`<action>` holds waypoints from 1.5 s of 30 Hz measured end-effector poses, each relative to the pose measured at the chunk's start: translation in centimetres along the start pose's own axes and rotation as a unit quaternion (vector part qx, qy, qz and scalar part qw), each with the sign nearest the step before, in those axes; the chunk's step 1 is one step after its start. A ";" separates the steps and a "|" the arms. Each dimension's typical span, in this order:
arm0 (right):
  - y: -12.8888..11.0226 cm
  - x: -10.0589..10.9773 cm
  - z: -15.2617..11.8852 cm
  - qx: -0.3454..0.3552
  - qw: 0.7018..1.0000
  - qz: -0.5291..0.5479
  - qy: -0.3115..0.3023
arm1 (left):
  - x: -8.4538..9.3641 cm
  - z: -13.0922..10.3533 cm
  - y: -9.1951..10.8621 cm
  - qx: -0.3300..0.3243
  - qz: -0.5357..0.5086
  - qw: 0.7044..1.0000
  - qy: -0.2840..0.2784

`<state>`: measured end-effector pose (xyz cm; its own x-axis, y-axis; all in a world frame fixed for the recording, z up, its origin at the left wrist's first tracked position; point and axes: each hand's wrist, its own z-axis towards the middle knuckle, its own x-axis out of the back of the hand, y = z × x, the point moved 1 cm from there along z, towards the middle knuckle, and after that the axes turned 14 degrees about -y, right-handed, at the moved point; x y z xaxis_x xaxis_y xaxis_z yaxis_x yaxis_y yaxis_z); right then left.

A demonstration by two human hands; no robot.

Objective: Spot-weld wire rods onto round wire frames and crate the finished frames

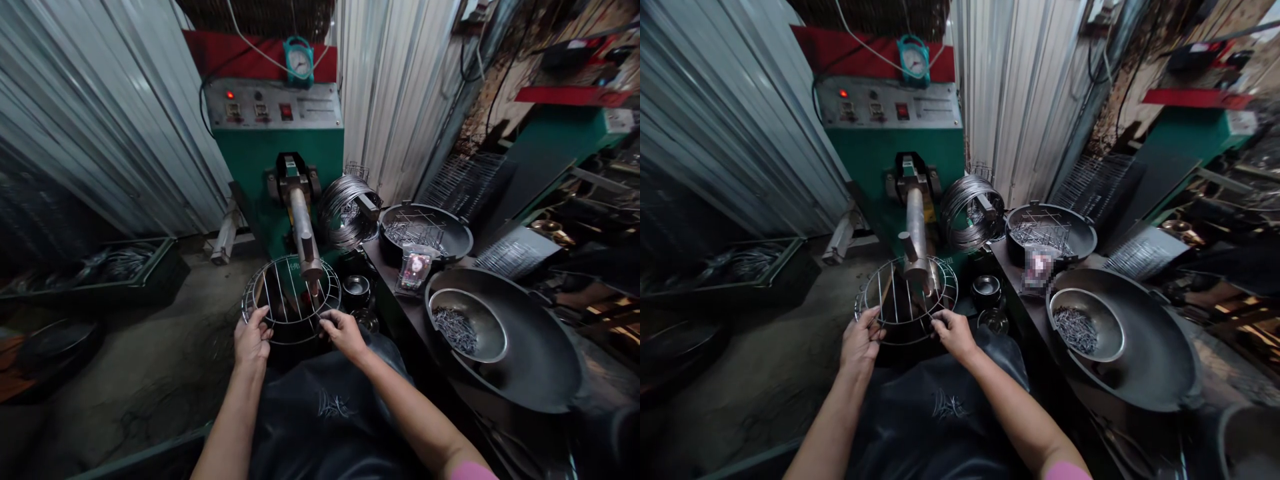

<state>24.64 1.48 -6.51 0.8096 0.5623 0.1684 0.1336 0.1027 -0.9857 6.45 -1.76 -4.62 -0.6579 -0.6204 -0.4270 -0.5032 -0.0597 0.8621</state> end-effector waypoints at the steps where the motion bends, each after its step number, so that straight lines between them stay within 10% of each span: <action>1: 0.1 0.0 0.1 -0.006 1.000 0.010 0.001 | 0.0 0.0 -0.1 -0.002 -0.001 1.000 -0.002; 45: -1.7 0.8 2.1 0.046 0.997 -0.012 0.063 | -1.2 1.8 0.6 0.015 -0.021 1.000 0.000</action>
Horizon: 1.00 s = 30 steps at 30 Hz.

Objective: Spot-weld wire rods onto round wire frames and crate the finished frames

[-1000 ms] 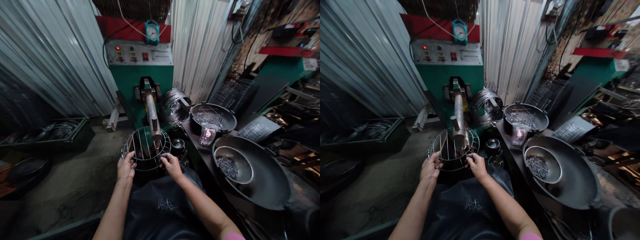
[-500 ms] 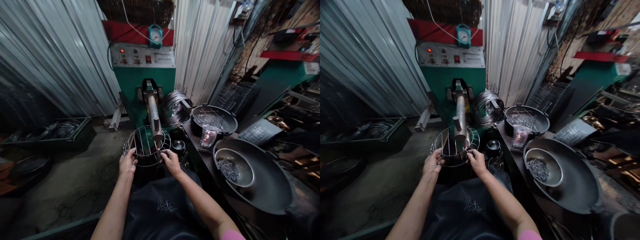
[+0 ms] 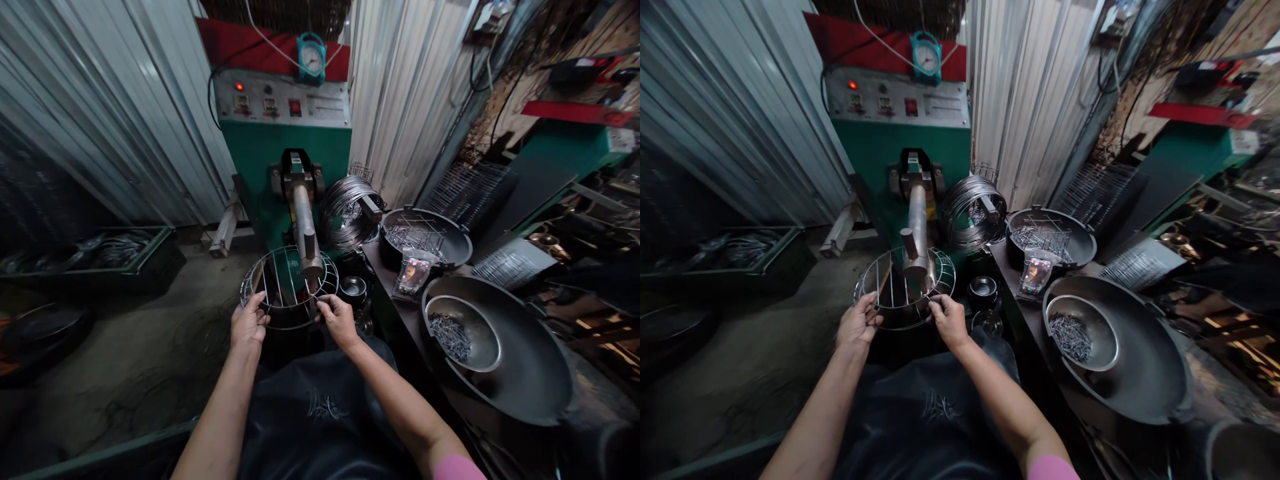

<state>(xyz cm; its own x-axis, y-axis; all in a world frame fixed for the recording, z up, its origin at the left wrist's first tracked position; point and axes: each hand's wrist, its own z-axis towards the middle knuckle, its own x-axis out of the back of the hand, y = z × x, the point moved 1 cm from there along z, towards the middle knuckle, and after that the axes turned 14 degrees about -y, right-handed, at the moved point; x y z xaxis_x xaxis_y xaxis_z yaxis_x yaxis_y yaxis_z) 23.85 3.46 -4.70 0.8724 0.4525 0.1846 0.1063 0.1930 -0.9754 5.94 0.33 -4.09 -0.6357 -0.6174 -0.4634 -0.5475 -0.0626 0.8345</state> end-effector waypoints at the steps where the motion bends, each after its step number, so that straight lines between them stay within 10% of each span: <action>1: 0.1 0.0 0.1 -0.002 1.000 -0.004 0.003 | 0.0 0.0 0.0 0.000 0.000 1.000 0.004; 22: -0.2 -0.2 0.7 -0.016 1.000 0.007 0.002 | -0.3 -0.1 -0.2 0.009 0.000 0.998 0.055; 30: 4.1 4.5 -9.2 -0.062 0.984 -0.162 -0.041 | 3.2 -1.1 0.1 0.110 0.001 0.993 -0.031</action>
<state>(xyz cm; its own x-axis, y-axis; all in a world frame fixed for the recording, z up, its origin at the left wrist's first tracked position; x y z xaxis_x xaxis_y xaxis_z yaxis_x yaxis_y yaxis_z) 32.59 -1.73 -8.95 0.7424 0.4541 0.4925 0.4349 0.2325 -0.8699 4.47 -2.48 -5.19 -0.6657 -0.5677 -0.4843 -0.6470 0.1156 0.7537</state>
